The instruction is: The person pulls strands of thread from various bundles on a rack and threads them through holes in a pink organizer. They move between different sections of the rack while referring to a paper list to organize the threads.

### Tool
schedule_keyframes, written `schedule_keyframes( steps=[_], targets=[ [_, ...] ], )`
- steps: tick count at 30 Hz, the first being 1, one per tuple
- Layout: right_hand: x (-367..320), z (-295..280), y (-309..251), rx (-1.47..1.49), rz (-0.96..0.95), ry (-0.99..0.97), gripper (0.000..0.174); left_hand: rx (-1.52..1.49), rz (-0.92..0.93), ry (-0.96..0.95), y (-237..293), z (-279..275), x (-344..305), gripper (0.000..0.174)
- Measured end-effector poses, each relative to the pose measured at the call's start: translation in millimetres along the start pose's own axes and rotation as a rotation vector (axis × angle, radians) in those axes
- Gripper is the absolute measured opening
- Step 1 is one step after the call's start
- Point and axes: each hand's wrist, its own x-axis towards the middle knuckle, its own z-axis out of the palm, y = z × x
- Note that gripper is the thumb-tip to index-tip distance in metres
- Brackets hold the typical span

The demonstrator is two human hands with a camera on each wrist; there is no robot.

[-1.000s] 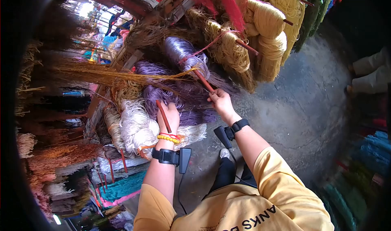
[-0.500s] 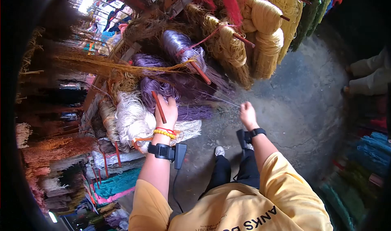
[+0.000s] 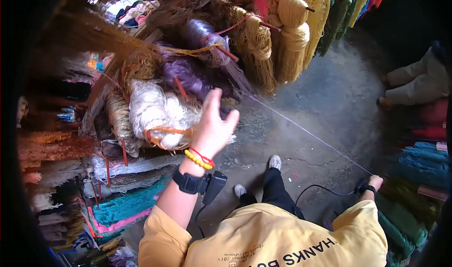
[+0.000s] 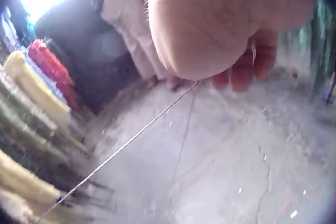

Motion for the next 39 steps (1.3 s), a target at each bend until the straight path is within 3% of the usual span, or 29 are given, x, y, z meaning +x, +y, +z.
schedule_keyframes(
  steps=[2, 4, 5, 6, 7, 9, 10, 11, 13, 15, 17, 18, 20, 23, 24, 27, 30, 31, 37, 38, 39],
  targets=[
    [9, -2, 21, -0.526, -0.078, 0.016, 0.024, -0.064, 0.045, -0.206, 23, -17, -26, 0.046],
    [-26, -103, -30, 1.013, 0.172, 0.177, 0.021, -0.180, 0.056, -0.375, 23, -30, -56, 0.039],
    [-59, -164, -71, 1.135, -0.140, 0.374, 0.021, -0.170, 0.073, -0.423, 19, -39, -71, 0.039],
    [-105, -249, -115, 1.278, -0.187, 0.023, 0.018, -0.160, 0.070, -0.436, 11, -47, -88, 0.038],
    [-114, -251, -157, 1.526, -0.302, -0.181, 0.014, -0.147, 0.066, -0.446, 4, -57, -107, 0.038],
    [-192, -314, -238, 1.562, -0.688, -0.521, 0.014, -0.108, 0.032, -0.423, -6, -84, -150, 0.037],
    [-246, -350, -271, 1.411, -0.955, -0.531, 0.015, -0.111, 0.030, -0.388, -18, -97, -176, 0.037],
    [-301, -379, -300, 1.389, -1.081, -0.690, 0.015, -0.118, 0.014, -0.350, -31, -113, -203, 0.037],
    [-418, -433, -341, 1.123, -1.515, -0.761, 0.016, -0.191, 0.014, -0.253, -61, -148, -263, 0.042],
    [-540, -479, -355, 0.920, -1.836, -0.699, 0.013, -0.219, -0.001, -0.100, -89, -190, -332, 0.047],
    [-643, -480, -390, 0.848, -2.164, -0.463, 0.013, -0.281, 0.026, 0.085, -138, -227, -407, 0.055],
    [-695, -480, -401, 0.880, -2.260, -0.520, 0.012, -0.358, -0.024, 0.174, -156, -254, -448, 0.051],
    [-793, -470, -399, 0.674, -2.416, -0.527, 0.012, -0.512, -0.042, 0.377, -187, -280, -543, 0.041],
    [-913, -437, -401, 0.452, -2.638, -0.442, 0.011, -0.447, -0.187, 0.572, -224, -293, -670, 0.017],
    [-955, -433, -445, 0.425, -2.682, -0.289, 0.011, -0.364, -0.156, 0.646, -280, -315, -681, 0.015],
    [-1049, -388, -445, 0.140, -2.811, -0.340, 0.011, -0.273, -0.181, 0.970, -326, -290, -780, 0.012],
    [-1133, -335, -452, -0.122, -2.963, -0.106, 0.010, -0.236, -0.232, 1.228, -372, -254, -875, 0.012],
    [-1158, -373, -510, -0.099, -2.931, -0.113, 0.010, -0.240, -0.281, 1.212, -419, -307, -856, 0.012],
    [-1312, -358, -547, -0.348, -2.991, 0.203, 0.010, -0.090, -0.565, 1.472, -511, -328, -999, 0.018],
    [-1331, -360, -593, -0.366, -2.965, 0.266, 0.010, -0.178, -0.651, 1.494, -562, -342, -991, 0.020],
    [-1360, -360, -597, -0.379, -2.972, 0.277, 0.010, -0.187, -0.693, 1.508, -571, -354, -1016, 0.020]
  ],
)
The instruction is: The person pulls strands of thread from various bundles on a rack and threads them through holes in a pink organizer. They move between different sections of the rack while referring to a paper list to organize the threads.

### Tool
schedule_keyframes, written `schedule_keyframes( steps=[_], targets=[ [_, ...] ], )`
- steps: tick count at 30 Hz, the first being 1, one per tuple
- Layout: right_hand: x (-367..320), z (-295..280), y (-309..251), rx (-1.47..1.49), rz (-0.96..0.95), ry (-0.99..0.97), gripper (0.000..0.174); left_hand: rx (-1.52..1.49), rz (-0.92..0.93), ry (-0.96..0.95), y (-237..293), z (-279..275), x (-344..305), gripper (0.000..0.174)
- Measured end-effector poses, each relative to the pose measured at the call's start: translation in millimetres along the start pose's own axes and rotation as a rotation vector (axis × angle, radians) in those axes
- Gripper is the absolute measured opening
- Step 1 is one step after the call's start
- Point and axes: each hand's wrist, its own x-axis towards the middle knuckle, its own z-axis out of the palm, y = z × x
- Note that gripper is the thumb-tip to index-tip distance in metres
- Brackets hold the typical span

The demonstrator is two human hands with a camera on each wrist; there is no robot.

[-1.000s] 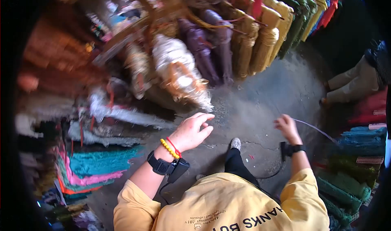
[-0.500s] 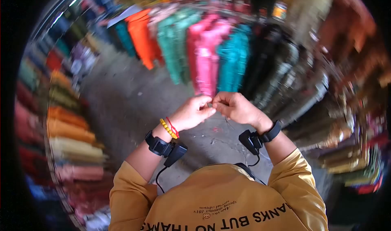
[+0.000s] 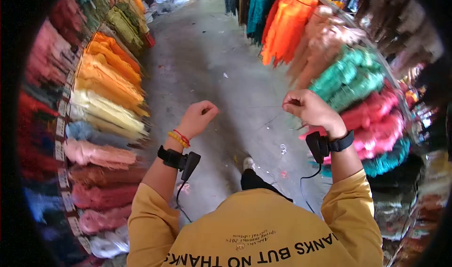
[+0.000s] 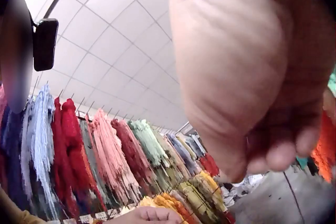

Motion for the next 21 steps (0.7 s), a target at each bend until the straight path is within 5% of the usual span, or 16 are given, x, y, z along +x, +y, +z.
schedule_keyframes(
  steps=[5, 6, 11, 16, 19, 21],
  targets=[
    [147, -18, -1, 0.337, 0.024, -0.040, 0.013, 0.109, -0.217, -0.005, -63, -93, 53, 0.020],
    [177, -9, 37, 0.328, 0.044, -0.032, 0.013, 0.111, -0.235, -0.010, -109, -67, 83, 0.020],
    [346, 19, -17, 0.336, -0.210, -0.111, 0.010, 0.115, -0.306, 0.178, -177, -171, 108, 0.021],
    [481, 71, -38, 0.321, -0.298, -0.242, 0.008, -0.534, -0.112, 0.091, -133, -229, 243, 0.022],
    [542, 63, -55, 0.374, -0.215, -0.184, 0.008, -0.423, -0.021, -0.188, -144, -268, 311, 0.019],
    [577, 53, -46, 0.417, -0.193, -0.101, 0.008, -0.334, -0.041, -0.189, -155, -293, 353, 0.018]
  ],
)
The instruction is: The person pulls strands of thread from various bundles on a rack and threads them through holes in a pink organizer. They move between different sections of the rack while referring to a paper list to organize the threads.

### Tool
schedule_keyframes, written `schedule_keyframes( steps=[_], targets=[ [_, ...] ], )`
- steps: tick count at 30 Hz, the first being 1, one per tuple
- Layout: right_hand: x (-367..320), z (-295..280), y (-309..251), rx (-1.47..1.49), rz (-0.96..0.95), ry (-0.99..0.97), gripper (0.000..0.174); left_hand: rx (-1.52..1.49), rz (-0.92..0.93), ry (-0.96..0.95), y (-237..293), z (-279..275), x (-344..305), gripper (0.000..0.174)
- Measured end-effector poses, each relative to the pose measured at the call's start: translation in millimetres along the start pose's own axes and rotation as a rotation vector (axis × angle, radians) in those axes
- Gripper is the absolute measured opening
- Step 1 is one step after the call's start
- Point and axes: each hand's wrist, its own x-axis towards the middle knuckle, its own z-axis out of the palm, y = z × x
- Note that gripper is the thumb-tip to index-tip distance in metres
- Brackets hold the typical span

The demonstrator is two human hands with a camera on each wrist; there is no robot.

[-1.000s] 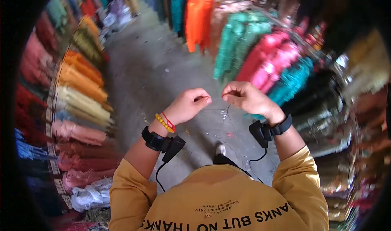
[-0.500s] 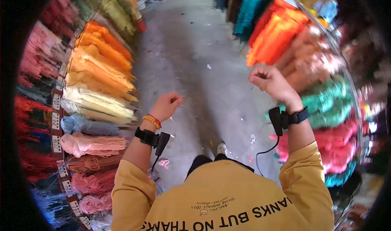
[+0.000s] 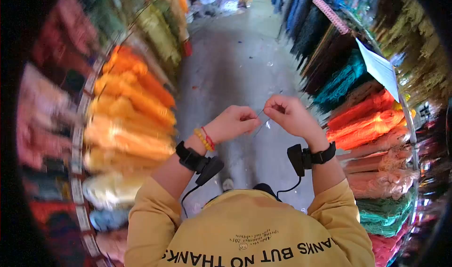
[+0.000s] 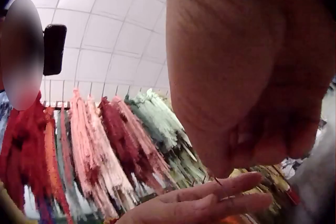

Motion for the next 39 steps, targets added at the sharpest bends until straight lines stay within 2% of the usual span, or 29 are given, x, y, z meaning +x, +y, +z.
schedule_keyframes(
  steps=[2, 5, 8, 11, 14, 16, 17, 20, 23, 26, 29, 32, 34, 39],
  targets=[
    [20, -15, 16, 0.022, -0.016, 0.096, 0.008, 0.049, -0.006, -0.030, 7, -28, 35, 0.018],
    [52, -35, 54, 0.013, 0.067, 0.126, 0.009, 0.090, 0.018, -0.081, 15, -54, 89, 0.018],
    [90, -64, 81, 0.040, 0.224, 0.162, 0.017, 0.172, 0.028, -0.123, 9, -72, 152, 0.012],
    [132, -89, 89, 0.620, 0.201, 0.079, 0.039, 0.202, 0.106, -0.178, 6, -92, 210, 0.010],
    [186, -121, 105, 0.800, 0.112, 0.042, 0.054, 0.276, 0.133, -0.061, 30, -118, 276, 0.010],
    [218, -141, 125, 0.749, 0.088, 0.162, 0.048, 0.288, 0.190, 0.033, 45, -130, 316, 0.012],
    [230, -152, 133, 0.718, 0.083, 0.220, 0.046, 0.295, 0.157, 0.039, 45, -138, 335, 0.012],
    [252, -181, 149, 0.297, 0.088, 0.439, 0.039, 0.239, 0.048, 0.064, 41, -154, 385, 0.014],
    [268, -214, 167, -0.111, -0.006, 0.747, 0.017, 0.027, -0.051, -0.068, 31, -153, 450, 0.015],
    [276, -245, 193, -0.184, 0.028, 0.934, 0.011, -0.036, -0.098, -0.229, 31, -143, 514, 0.016],
    [285, -276, 215, -0.313, 0.118, 1.041, 0.011, -0.102, -0.016, -0.436, 29, -132, 577, 0.015],
    [297, -305, 229, -0.310, 0.195, 1.141, 0.013, -0.209, -0.114, -0.592, 29, -123, 635, 0.014],
    [297, -321, 232, -0.330, 0.285, 1.188, 0.012, -0.235, -0.158, -0.686, 31, -112, 665, 0.015],
    [280, -337, 238, -0.297, 0.528, 1.453, 0.007, -0.307, -0.185, -0.893, 28, -53, 706, 0.017]
  ],
)
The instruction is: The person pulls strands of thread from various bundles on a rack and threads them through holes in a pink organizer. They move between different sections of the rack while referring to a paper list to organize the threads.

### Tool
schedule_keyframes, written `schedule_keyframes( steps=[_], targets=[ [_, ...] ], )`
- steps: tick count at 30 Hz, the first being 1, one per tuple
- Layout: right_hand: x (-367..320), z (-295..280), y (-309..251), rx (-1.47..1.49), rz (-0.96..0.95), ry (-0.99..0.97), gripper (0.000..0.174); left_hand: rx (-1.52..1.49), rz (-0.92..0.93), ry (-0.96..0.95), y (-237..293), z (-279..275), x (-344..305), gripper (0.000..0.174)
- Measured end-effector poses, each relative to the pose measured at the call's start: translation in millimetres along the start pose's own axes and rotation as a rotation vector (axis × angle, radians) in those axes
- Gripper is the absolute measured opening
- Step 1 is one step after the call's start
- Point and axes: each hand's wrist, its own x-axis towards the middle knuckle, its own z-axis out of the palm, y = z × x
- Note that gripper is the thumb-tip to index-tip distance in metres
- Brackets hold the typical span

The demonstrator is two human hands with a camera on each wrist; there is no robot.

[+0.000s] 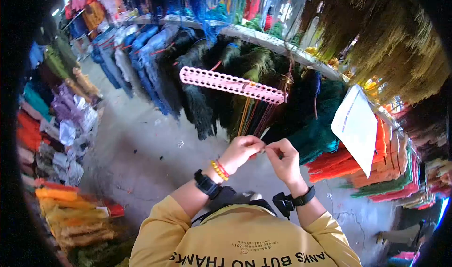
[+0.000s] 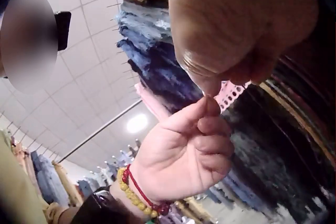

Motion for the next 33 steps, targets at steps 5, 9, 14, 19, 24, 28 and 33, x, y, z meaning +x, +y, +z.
schedule_keyframes(
  steps=[5, 9, 14, 19, 24, 28, 33],
  targets=[
    [24, -17, 8, -0.040, 0.108, 0.146, 0.004, -0.167, 0.002, 0.073, -21, 14, 71, 0.031],
    [52, -22, 6, -0.067, 0.082, 0.165, 0.004, -0.172, 0.180, 0.284, -34, 22, 113, 0.031],
    [80, -10, 24, -0.122, -0.023, 0.148, 0.006, -0.332, 0.245, 0.421, -39, 26, 129, 0.024],
    [94, -1, 35, -0.215, -0.028, 0.146, 0.010, -0.685, 0.233, 0.416, -31, 34, 132, 0.024],
    [96, -2, 47, -0.312, -0.047, 0.132, 0.011, -0.666, 0.304, 0.475, -42, 29, 132, 0.022],
    [92, -4, 53, -0.230, 0.001, 0.127, 0.010, -0.584, 0.306, 0.518, -30, 35, 127, 0.021],
    [92, -7, 49, -0.149, 0.104, 0.096, 0.009, -0.517, 0.348, 0.573, -34, 40, 136, 0.019]
  ],
)
